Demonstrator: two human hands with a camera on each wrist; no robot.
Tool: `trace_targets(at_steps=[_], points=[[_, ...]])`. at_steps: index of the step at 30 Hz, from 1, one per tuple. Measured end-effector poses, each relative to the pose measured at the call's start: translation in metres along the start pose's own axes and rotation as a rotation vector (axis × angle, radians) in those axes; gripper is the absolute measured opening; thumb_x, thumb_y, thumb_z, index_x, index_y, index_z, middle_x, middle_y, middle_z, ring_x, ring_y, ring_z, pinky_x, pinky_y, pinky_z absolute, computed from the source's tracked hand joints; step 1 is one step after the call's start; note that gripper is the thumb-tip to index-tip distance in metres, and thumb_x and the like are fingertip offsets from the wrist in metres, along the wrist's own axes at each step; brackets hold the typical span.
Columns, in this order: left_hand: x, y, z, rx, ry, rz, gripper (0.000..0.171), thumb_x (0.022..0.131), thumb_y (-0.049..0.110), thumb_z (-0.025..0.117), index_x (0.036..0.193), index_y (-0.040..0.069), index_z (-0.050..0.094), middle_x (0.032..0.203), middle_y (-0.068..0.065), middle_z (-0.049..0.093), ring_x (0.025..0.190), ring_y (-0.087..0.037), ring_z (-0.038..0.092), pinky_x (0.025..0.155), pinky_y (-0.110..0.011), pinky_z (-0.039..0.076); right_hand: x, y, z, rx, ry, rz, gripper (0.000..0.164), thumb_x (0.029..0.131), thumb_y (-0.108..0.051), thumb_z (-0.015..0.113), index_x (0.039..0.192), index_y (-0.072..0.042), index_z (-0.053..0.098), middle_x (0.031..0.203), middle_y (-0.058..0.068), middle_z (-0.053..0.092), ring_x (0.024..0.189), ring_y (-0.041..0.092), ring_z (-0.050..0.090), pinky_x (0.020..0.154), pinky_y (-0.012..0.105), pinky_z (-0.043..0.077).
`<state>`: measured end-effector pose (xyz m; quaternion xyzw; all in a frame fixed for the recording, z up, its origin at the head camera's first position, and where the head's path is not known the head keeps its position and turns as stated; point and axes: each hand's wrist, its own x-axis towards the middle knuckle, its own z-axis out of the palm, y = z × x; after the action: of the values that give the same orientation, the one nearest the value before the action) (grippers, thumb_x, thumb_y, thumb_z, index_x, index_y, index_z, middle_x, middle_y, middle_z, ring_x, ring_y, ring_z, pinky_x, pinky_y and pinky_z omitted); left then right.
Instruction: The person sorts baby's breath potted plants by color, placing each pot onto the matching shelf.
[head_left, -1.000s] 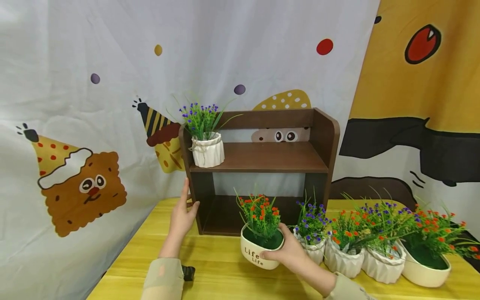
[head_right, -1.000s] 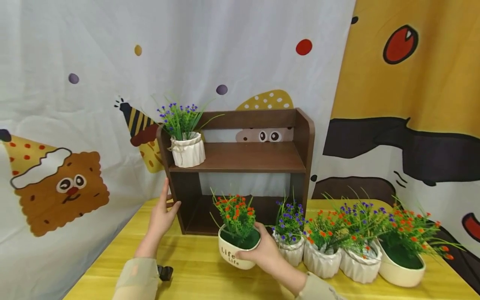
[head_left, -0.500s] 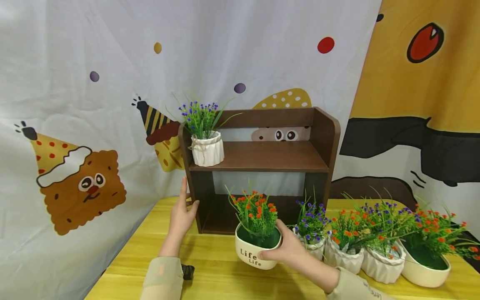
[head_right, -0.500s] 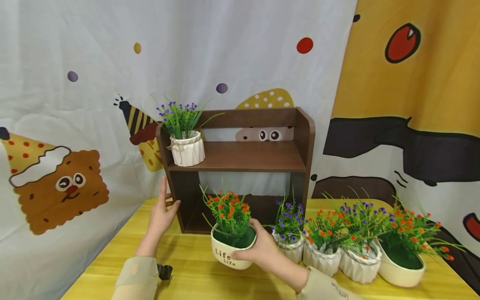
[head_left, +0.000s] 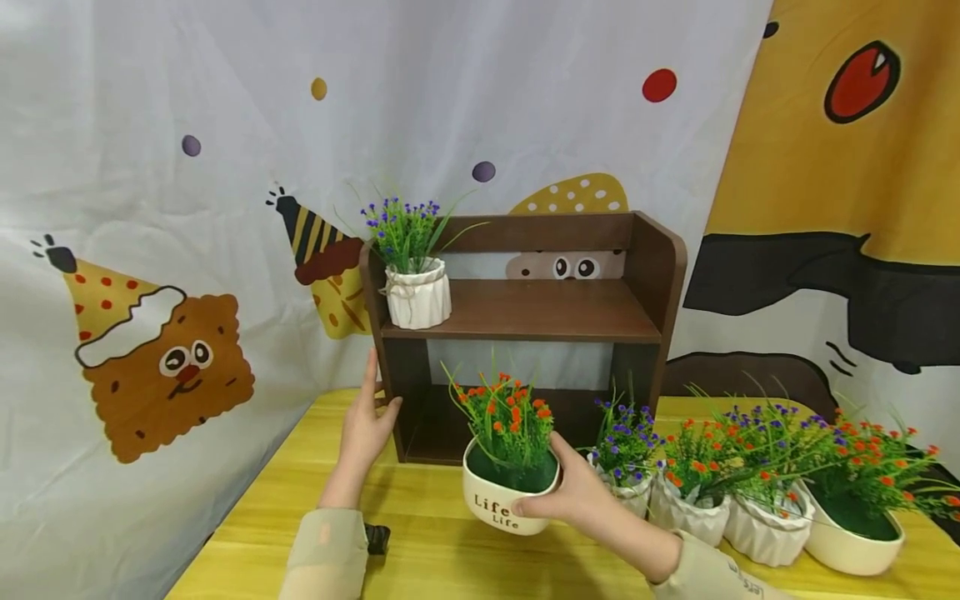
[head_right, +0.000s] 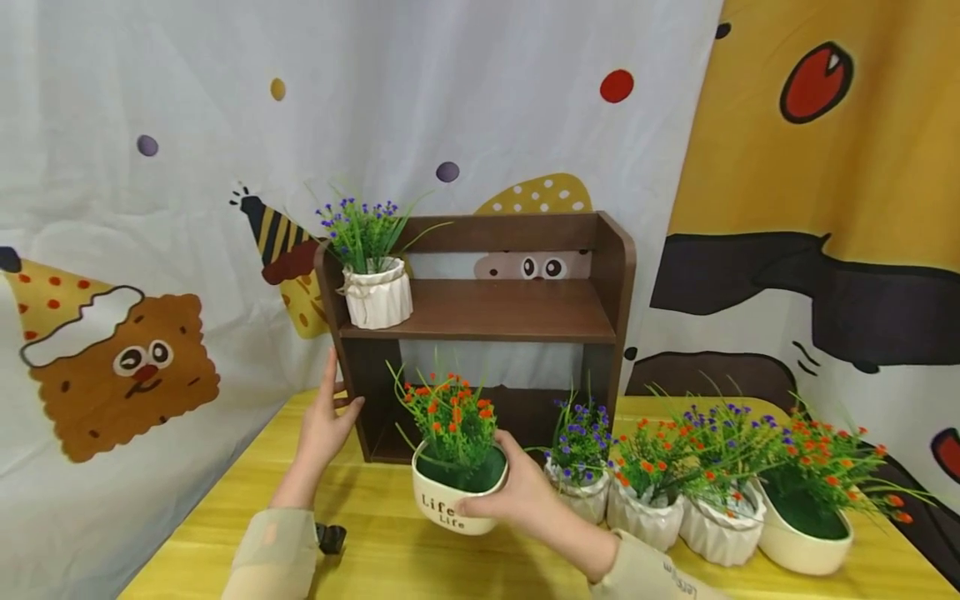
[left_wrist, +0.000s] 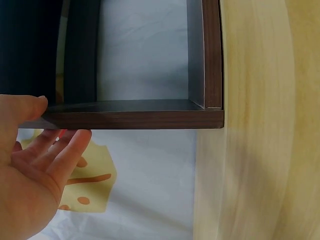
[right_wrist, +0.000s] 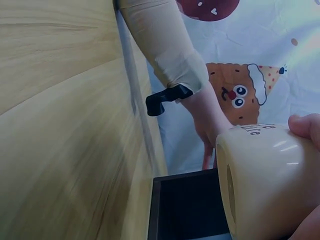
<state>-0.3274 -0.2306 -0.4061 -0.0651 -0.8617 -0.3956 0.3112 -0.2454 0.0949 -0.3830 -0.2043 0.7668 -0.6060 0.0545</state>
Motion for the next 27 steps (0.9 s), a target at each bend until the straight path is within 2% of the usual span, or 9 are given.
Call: trace_targets(at_steps=[5, 12, 15, 24, 27], points=[[0.002, 0.0, 0.0, 0.003, -0.002, 0.008, 0.09, 0.09, 0.003, 0.066, 0.157, 0.03, 0.011, 0.119, -0.03, 0.058, 0.096, -0.041, 0.065, 0.082, -0.051, 0.055, 0.004, -0.001, 0.003, 0.003, -0.027, -0.02, 0.097, 0.064, -0.011, 0.087, 0.142, 0.008, 0.032, 0.123, 0.02, 0.058, 0.102, 0.025, 0.063, 0.088, 0.034, 0.051], [0.001, -0.002, 0.0, 0.017, 0.001, 0.015, 0.091, 0.091, 0.003, 0.064, 0.157, 0.035, 0.01, 0.118, -0.028, 0.06, 0.095, -0.041, 0.066, 0.081, -0.051, 0.054, 0.006, -0.001, 0.007, -0.065, 0.021, 0.005, 0.106, 0.063, -0.011, 0.087, 0.145, 0.014, 0.024, 0.128, 0.023, 0.054, 0.105, 0.027, 0.061, 0.094, 0.044, 0.05], [0.001, -0.002, 0.0, 0.012, -0.006, 0.013, 0.091, 0.092, 0.003, 0.064, 0.157, 0.035, 0.009, 0.118, -0.029, 0.059, 0.096, -0.041, 0.065, 0.082, -0.052, 0.054, 0.008, 0.003, 0.007, -0.083, 0.037, 0.01, 0.106, 0.063, -0.012, 0.088, 0.145, 0.012, 0.026, 0.129, 0.023, 0.054, 0.107, 0.028, 0.06, 0.095, 0.046, 0.049], [0.002, -0.003, 0.001, 0.003, 0.002, 0.014, 0.087, 0.091, 0.003, 0.065, 0.157, 0.026, 0.014, 0.116, -0.029, 0.059, 0.095, -0.041, 0.066, 0.082, -0.052, 0.055, 0.014, 0.011, 0.012, -0.12, 0.036, 0.001, 0.101, 0.062, -0.018, 0.09, 0.143, 0.007, 0.034, 0.126, 0.019, 0.057, 0.104, 0.026, 0.061, 0.091, 0.043, 0.05], [0.001, -0.004, 0.001, 0.006, 0.003, 0.014, 0.086, 0.091, 0.003, 0.065, 0.157, 0.024, 0.015, 0.117, -0.028, 0.059, 0.095, -0.041, 0.065, 0.081, -0.052, 0.054, 0.019, 0.015, 0.014, -0.105, 0.023, -0.025, 0.092, 0.062, -0.017, 0.09, 0.138, 0.003, 0.042, 0.119, 0.014, 0.061, 0.101, 0.024, 0.063, 0.088, 0.041, 0.051]])
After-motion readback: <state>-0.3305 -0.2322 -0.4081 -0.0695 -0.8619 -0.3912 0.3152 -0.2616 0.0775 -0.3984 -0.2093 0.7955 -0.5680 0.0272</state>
